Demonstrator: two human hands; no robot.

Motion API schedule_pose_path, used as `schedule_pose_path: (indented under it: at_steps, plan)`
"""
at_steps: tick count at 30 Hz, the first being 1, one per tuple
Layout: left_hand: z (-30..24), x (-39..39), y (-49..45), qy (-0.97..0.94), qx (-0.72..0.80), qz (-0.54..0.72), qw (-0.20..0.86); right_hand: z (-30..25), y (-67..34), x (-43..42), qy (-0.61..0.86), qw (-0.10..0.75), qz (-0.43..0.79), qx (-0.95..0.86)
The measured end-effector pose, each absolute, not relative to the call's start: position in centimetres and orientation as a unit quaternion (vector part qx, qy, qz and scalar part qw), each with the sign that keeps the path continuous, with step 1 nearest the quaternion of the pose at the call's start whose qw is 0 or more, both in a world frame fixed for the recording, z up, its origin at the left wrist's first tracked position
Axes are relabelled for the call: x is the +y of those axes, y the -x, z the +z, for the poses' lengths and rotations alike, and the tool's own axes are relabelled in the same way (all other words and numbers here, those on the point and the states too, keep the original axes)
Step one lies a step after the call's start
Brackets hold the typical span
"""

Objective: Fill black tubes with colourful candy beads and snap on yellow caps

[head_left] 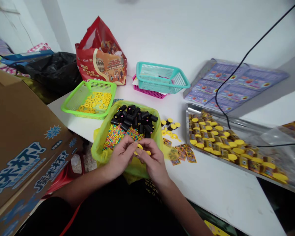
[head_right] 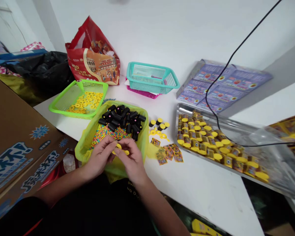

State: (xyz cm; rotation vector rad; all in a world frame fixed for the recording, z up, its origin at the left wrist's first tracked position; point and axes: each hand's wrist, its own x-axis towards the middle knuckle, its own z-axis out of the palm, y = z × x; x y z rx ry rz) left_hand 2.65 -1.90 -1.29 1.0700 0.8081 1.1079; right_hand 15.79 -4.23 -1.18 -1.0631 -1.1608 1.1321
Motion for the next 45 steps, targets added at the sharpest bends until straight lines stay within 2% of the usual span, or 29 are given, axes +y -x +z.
schedule_pose_path:
  at_steps: [5,8,15,22,26,31,36,37,38,40,45]
  plan:
    - [-0.6,-1.2,-2.6,-0.405,0.351,0.479,0.695,-1.4,-17.7,-3.5,0.367,0.528,0.617,-0.453]
    - [-0.5,-1.1,-2.3,-0.417,0.348,0.473,0.694,-1.1,-18.0,-3.2,0.359,0.526,0.65,-0.415]
    - [-0.8,-1.3,-2.0,-0.543,0.336,0.446,0.627,-0.3,-16.7,-2.6,0.409,0.534,0.658,-0.338]
    - [-0.9,-1.4,-2.3,-0.526,0.336,0.435,0.649,-0.9,-16.9,-2.4,0.427,0.557,0.611,-0.365]
    - [-0.4,-0.9,-2.2,-0.524,0.354,0.418,0.652,-0.1,-18.1,-2.9,0.419,0.521,0.548,-0.503]
    - [-0.3,-0.6,-2.6,-0.518,0.376,0.367,0.676,0.3,-19.7,-3.2,0.452,0.443,0.368,-0.681]
    - [-0.1,-0.3,-1.5,-0.572,0.399,0.367,0.615,-0.7,-26.5,3.2,0.624,0.477,0.141,-0.604]
    - [-0.1,-0.2,-1.0,-0.6,0.401,0.372,0.584,-0.9,-28.5,5.1,0.68,0.46,0.093,-0.563]
    - [-0.2,0.1,-0.4,-0.63,0.402,0.375,0.548,-1.0,-30.4,7.0,0.743,0.406,0.051,-0.53]
    - [-0.5,0.7,0.9,-0.679,0.413,0.382,0.471,-1.3,-33.6,10.2,0.835,0.237,-0.037,-0.495]
    - [-1.3,2.2,3.3,-0.746,0.471,0.356,0.309,-2.1,-36.4,14.7,0.863,0.123,0.0,-0.49]
